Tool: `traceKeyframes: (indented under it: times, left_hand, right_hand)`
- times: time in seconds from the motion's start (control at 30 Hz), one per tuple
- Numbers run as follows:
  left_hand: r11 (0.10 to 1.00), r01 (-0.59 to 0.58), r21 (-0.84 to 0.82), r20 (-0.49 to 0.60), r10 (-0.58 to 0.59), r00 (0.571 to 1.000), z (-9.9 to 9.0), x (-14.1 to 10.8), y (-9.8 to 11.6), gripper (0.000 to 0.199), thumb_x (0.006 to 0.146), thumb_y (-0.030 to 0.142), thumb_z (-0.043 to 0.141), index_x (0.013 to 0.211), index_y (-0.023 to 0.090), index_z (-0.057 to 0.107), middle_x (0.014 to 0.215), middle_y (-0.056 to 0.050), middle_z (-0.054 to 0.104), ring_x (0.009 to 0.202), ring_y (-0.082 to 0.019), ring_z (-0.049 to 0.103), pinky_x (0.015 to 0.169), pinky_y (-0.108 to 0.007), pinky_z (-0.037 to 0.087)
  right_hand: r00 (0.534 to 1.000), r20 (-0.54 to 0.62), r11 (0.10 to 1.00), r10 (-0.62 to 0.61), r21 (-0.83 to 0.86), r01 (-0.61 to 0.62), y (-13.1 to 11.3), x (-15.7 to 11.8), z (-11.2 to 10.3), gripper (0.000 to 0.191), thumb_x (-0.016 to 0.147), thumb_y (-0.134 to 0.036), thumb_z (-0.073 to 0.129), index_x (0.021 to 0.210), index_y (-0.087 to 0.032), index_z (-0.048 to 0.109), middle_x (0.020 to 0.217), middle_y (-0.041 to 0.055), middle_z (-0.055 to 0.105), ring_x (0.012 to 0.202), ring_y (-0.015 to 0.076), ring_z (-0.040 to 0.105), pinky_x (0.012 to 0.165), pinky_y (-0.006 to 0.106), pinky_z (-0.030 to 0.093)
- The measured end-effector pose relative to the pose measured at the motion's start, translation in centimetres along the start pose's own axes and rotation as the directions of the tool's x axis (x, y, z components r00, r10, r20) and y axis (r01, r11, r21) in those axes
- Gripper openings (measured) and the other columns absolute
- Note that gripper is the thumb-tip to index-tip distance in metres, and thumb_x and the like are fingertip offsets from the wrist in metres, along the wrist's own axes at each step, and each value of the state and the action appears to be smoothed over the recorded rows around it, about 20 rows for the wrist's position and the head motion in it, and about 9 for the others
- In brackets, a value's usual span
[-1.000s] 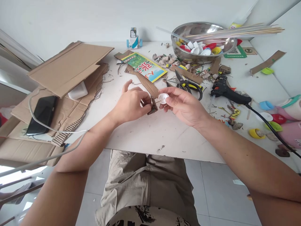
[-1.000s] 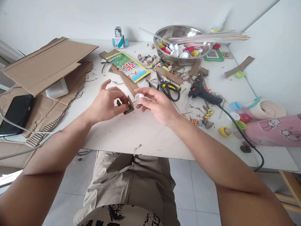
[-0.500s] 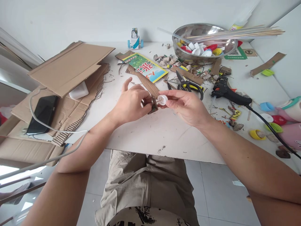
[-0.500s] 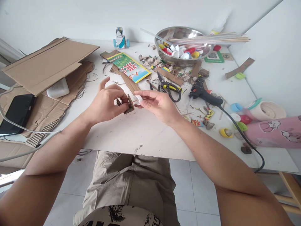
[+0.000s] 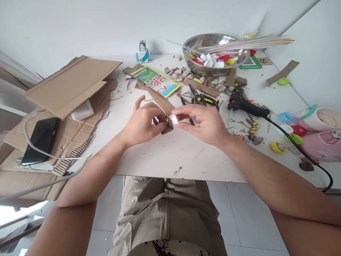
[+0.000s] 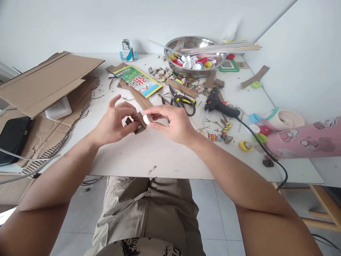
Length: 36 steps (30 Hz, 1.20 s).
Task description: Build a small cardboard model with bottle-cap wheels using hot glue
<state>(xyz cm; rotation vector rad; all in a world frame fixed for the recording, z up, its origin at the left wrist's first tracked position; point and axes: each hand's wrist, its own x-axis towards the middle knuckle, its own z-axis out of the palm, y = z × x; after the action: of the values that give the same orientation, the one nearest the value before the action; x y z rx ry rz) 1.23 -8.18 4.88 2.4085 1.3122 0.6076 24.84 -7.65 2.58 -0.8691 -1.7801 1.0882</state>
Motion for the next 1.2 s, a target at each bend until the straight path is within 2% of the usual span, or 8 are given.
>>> traceKeyframes:
  times: [0.2,0.4,0.7,0.83,0.93,1.03,1.1,1.2]
  left_hand:
    - [1.0,-0.026,-0.002,-0.009,0.026,1.0,-0.3,-0.1,-0.2,0.018,0.092,0.031,0.061,0.076,0.026,0.068,0.087,0.002,0.08,0.103,-0.023,0.075,0.139,-0.068,0.026]
    - [0.998,-0.069,-0.01,-0.017,0.068,0.998,-0.3,-0.2,-0.8,0.016,0.094,0.03,0.063,0.08,0.027,0.069,0.084,0.0,0.08,0.105,-0.024,0.074,0.137,-0.068,0.033]
    - [0.997,-0.053,0.056,-0.061,0.057,0.997,0.3,-0.2,-1.3,0.013,0.091,0.029,0.064,0.086,0.029,0.076,0.088,0.0,0.08,0.108,-0.026,0.076,0.142,-0.072,0.019]
    - [0.996,-0.069,0.062,-0.155,0.077,0.985,0.6,-0.1,-1.9,0.014,0.088,0.026,0.065,0.087,0.032,0.078,0.084,0.001,0.077,0.111,-0.029,0.075,0.143,-0.073,0.013]
    - [0.992,-0.084,0.094,-0.192,0.101,0.976,0.7,0.1,-2.4,0.015,0.088,0.025,0.064,0.087,0.033,0.076,0.083,0.001,0.076,0.113,-0.028,0.075,0.144,-0.072,0.013]
    - [0.988,-0.086,0.129,-0.214,0.113,0.97,0.6,0.2,-2.8,0.015,0.089,0.024,0.063,0.088,0.034,0.075,0.082,0.001,0.076,0.116,-0.029,0.074,0.143,-0.073,0.014]
    - [0.986,-0.071,0.148,-0.218,0.103,0.97,0.4,0.3,-3.0,0.016,0.089,0.024,0.063,0.089,0.033,0.075,0.083,0.0,0.076,0.117,-0.03,0.074,0.142,-0.075,0.014]
    - [0.987,-0.043,0.158,-0.231,0.079,0.97,0.2,0.3,-3.5,0.016,0.087,0.024,0.063,0.09,0.033,0.076,0.084,0.0,0.076,0.117,-0.031,0.074,0.141,-0.077,0.013]
  right_hand:
    - [1.0,0.016,1.0,0.01,-0.015,-0.01,-0.4,0.0,0.1,0.026,0.086,-0.041,0.093,0.107,-0.028,0.085,0.113,0.0071,0.082,0.102,0.0253,0.08,0.103,0.046,0.069]
    - [0.999,0.023,0.996,-0.036,-0.084,0.038,-0.6,0.0,-0.3,0.029,0.09,-0.052,0.088,0.109,-0.03,0.085,0.117,0.0083,0.082,0.105,0.0269,0.079,0.104,0.048,0.068]
    - [0.995,0.049,0.988,-0.083,-0.126,0.089,0.2,0.1,-0.3,0.025,0.093,-0.045,0.085,0.114,-0.031,0.082,0.122,0.0069,0.082,0.106,0.0261,0.078,0.107,0.048,0.066]
    - [0.998,-0.029,0.952,-0.048,-0.305,0.037,0.4,1.0,-2.1,0.048,0.086,-0.034,0.09,0.131,-0.032,0.075,0.131,0.0084,0.079,0.114,0.03,0.077,0.106,0.052,0.065]
    - [0.958,-0.277,0.782,0.071,-0.581,-0.226,-1.1,1.8,-5.2,0.044,0.091,-0.022,0.08,0.134,-0.027,0.07,0.132,0.0149,0.077,0.118,0.0328,0.074,0.106,0.055,0.062]
    - [0.786,-0.566,0.315,0.25,-0.72,-0.619,-3.6,1.9,-8.6,0.03,0.089,-0.008,0.069,0.117,-0.017,0.07,0.128,0.0258,0.075,0.12,0.038,0.072,0.103,0.058,0.058]
    - [0.652,-0.579,0.024,0.49,-0.738,-0.674,-4.9,1.7,-10.0,0.014,0.086,-0.008,0.07,0.091,-0.02,0.066,0.107,0.024,0.076,0.104,0.0372,0.074,0.087,0.052,0.059]
    - [0.544,-0.514,-0.099,0.663,-0.781,-0.617,-5.8,1.6,-10.3,0.027,0.083,-0.006,0.071,0.075,-0.025,0.054,0.084,0.0146,0.07,0.084,0.0297,0.07,0.071,0.042,0.053]
